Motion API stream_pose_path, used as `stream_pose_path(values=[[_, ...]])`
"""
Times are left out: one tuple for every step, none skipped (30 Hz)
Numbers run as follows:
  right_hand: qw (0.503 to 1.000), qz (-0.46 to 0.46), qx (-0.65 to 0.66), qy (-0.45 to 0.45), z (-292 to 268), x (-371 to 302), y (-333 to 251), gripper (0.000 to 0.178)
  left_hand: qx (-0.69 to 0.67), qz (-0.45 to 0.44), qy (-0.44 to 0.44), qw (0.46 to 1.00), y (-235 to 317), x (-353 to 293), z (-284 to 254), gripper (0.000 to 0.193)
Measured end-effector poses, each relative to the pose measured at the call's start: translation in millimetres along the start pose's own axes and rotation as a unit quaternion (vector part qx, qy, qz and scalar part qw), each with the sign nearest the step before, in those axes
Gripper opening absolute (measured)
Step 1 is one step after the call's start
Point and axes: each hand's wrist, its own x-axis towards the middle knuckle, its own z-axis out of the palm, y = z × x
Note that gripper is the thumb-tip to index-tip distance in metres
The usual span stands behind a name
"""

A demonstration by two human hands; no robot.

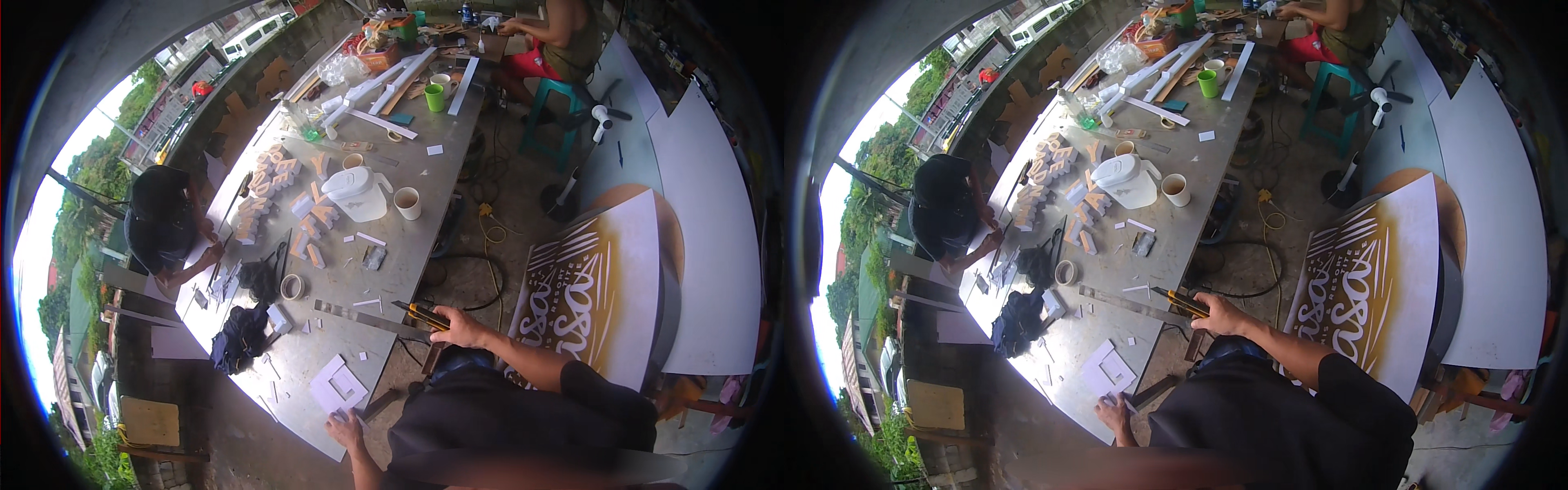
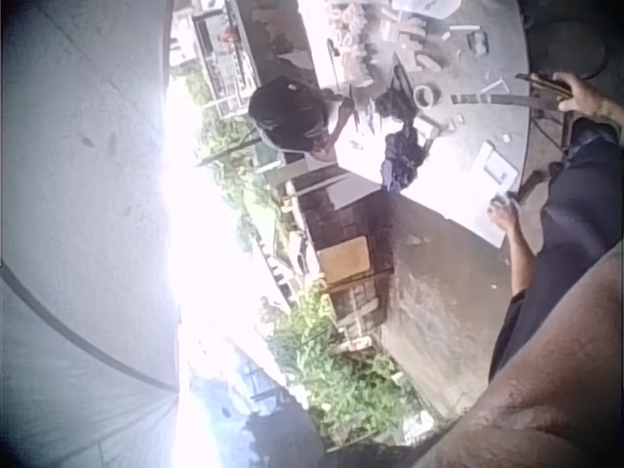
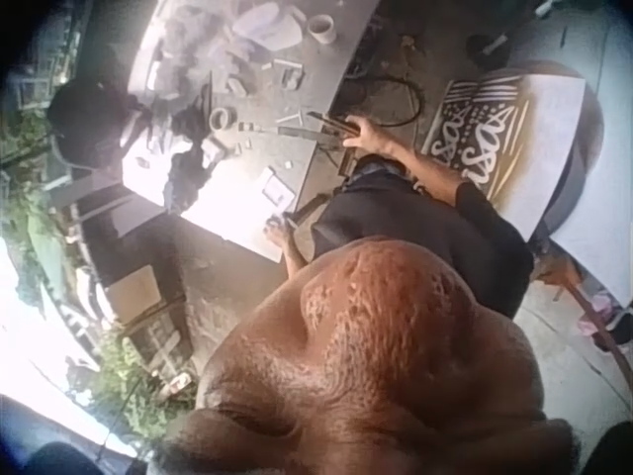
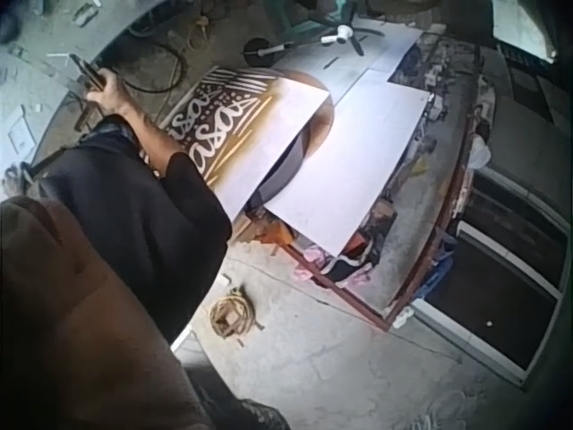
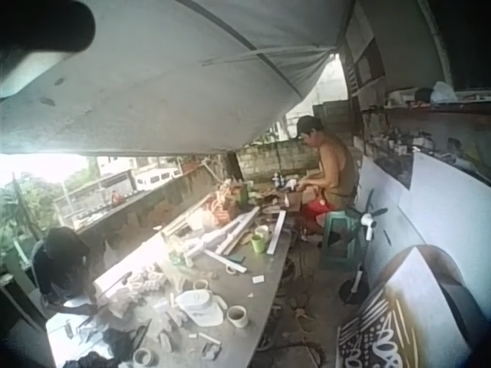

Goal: Cutting out a sign letter from foam board using a utility knife and square.

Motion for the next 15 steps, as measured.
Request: stream_pose_path(values=[[1.000,-0.004,0.006,0.004,6,-1,1,0.032,0.001,-0.001,-0.006,1.000,2,-1,-2,0.064],[1.000,-0.011,0.004,-0.001,11,-2,0,0.032,0.001,-0.002,-0.011,1.000,4,0,-5,0.065],[1.000,-0.003,0.007,0.010,15,-2,0,0.031,-0.008,-0.012,-0.017,1.000,6,-2,-8,0.066],[1.000,0.002,0.009,0.013,21,-1,-2,0.031,-0.013,-0.029,-0.005,0.999,-2,-2,-6,0.066],[1.000,-0.004,-0.017,0.017,23,0,-3,0.031,-0.013,0.006,-0.005,1.000,-9,2,1,0.067],[0.999,-0.009,-0.044,0.022,24,2,-1,0.031,-0.011,0.041,-0.006,0.999,-17,4,5,0.068],[0.999,0.002,-0.023,0.024,26,2,1,0.032,-0.017,0.050,-0.029,0.998,-17,7,2,0.068],[1.000,0.014,-0.002,0.025,29,4,3,0.033,-0.021,0.035,-0.019,0.999,-17,9,0,0.068],[1.000,0.008,-0.007,0.009,34,3,5,0.033,-0.024,0.039,-0.031,0.998,-13,8,-3,0.068],[0.999,0.007,0.006,0.038,39,3,8,0.040,-0.029,0.045,-0.042,0.998,-12,7,-5,0.068],[0.998,0.006,0.020,0.067,43,4,10,0.047,-0.034,0.032,-0.034,0.998,-13,5,-6,0.068],[0.998,-0.001,0.016,0.053,47,5,9,0.047,-0.037,0.039,-0.043,0.998,-18,5,-5,0.068],[0.998,0.014,0.032,0.043,49,3,8,0.055,-0.037,0.048,-0.054,0.997,-19,3,-8,0.068],[0.998,0.029,0.049,0.034,52,2,7,0.064,-0.038,0.038,-0.048,0.997,-19,3,-10,0.068],[0.997,0.036,0.045,0.042,56,-1,10,0.073,-0.036,0.042,-0.056,0.997,-16,1,-14,0.068]])
